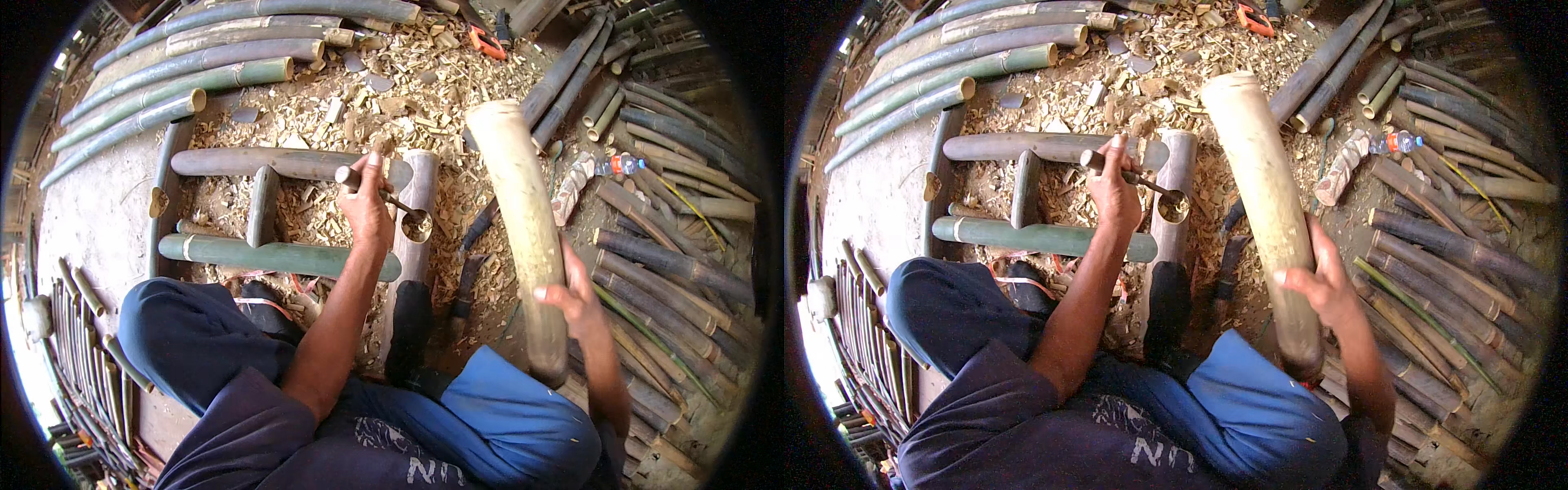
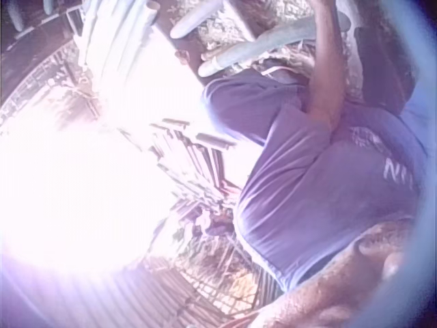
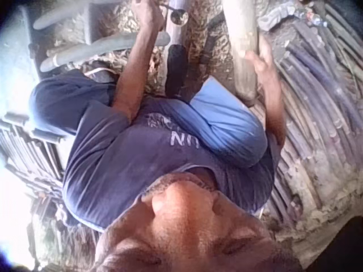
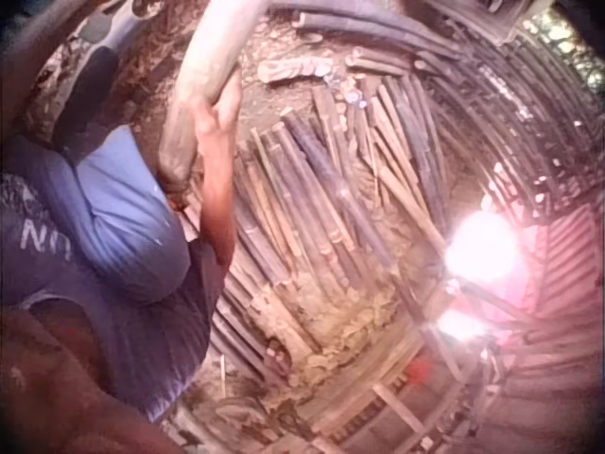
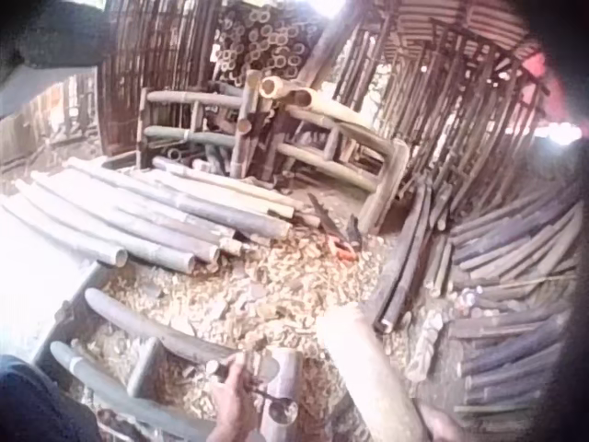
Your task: The person carves a rectangular hole into a bamboo pole using a knife and mallet, then fits another bamboo pole into the opening by hand.
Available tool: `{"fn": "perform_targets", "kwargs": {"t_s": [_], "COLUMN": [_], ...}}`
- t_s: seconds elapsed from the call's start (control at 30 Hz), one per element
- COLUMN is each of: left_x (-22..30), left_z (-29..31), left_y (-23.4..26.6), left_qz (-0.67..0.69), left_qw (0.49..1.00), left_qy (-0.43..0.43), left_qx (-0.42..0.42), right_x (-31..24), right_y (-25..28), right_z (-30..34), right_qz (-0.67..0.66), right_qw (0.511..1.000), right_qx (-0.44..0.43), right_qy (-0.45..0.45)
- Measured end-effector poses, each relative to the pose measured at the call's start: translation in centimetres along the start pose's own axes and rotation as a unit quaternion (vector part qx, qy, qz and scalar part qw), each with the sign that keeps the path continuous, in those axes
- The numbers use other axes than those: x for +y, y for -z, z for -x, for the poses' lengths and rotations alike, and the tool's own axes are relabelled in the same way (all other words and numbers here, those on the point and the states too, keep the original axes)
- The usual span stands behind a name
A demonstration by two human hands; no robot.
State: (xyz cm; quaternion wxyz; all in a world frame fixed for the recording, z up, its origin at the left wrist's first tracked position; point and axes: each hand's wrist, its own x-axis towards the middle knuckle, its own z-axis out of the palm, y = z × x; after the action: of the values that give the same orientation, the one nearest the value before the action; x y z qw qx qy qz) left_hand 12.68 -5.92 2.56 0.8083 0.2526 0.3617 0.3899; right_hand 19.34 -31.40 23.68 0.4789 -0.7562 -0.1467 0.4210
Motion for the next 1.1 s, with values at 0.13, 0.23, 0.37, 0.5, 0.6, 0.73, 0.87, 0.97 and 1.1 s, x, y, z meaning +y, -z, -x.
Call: {"fn": "perform_targets", "kwargs": {"t_s": [0.13, 0.23, 0.37, 0.5, 0.6, 0.73, 0.87, 0.97, 1.1], "left_x": [-0.8, -2.0, -2.2, -2.1, -2.7, -3.8, -4.0, -3.0, -4.2], "left_z": [-1.4, -1.1, -0.9, -0.4, 0.2, 2.0, 3.3, 3.8, 4.2], "left_y": [1.1, 1.4, 2.3, 2.7, 2.8, 2.6, 2.7, 2.7, 2.6], "left_qz": [0.074, 0.12, 0.118, 0.119, 0.079, 0.131, 0.064, 0.019, -0.084], "left_qw": [0.996, 0.989, 0.989, 0.989, 0.992, 0.985, 0.993, 0.987, 0.978], "left_qy": [0.049, 0.091, 0.087, 0.054, 0.078, 0.048, 0.054, 0.046, 0.079], "left_qx": [-0.004, -0.005, -0.037, -0.07, -0.056, -0.106, -0.089, -0.151, -0.176], "right_x": [-4.5, -6.3, -7.0, -8.8, -8.1, -7.5, -10.6, -12.0, -7.5], "right_y": [-1.4, -3.1, -4.9, -7.3, -8.3, -8.4, -9.2, -9.9, -8.5], "right_z": [-4.0, -7.6, -10.8, -11.3, -11.5, -11.5, -10.5, -9.5, -9.7], "right_qz": [0.169, 0.214, 0.312, 0.319, 0.344, 0.651, 0.655, 0.568, 0.652], "right_qw": [0.982, 0.966, 0.923, 0.908, 0.885, 0.687, 0.673, 0.757, 0.682], "right_qx": [-0.027, -0.062, -0.075, -0.1, -0.092, -0.106, -0.125, -0.116, -0.118], "right_qy": [0.074, 0.133, 0.212, 0.251, 0.299, 0.306, 0.321, 0.301, 0.31]}}
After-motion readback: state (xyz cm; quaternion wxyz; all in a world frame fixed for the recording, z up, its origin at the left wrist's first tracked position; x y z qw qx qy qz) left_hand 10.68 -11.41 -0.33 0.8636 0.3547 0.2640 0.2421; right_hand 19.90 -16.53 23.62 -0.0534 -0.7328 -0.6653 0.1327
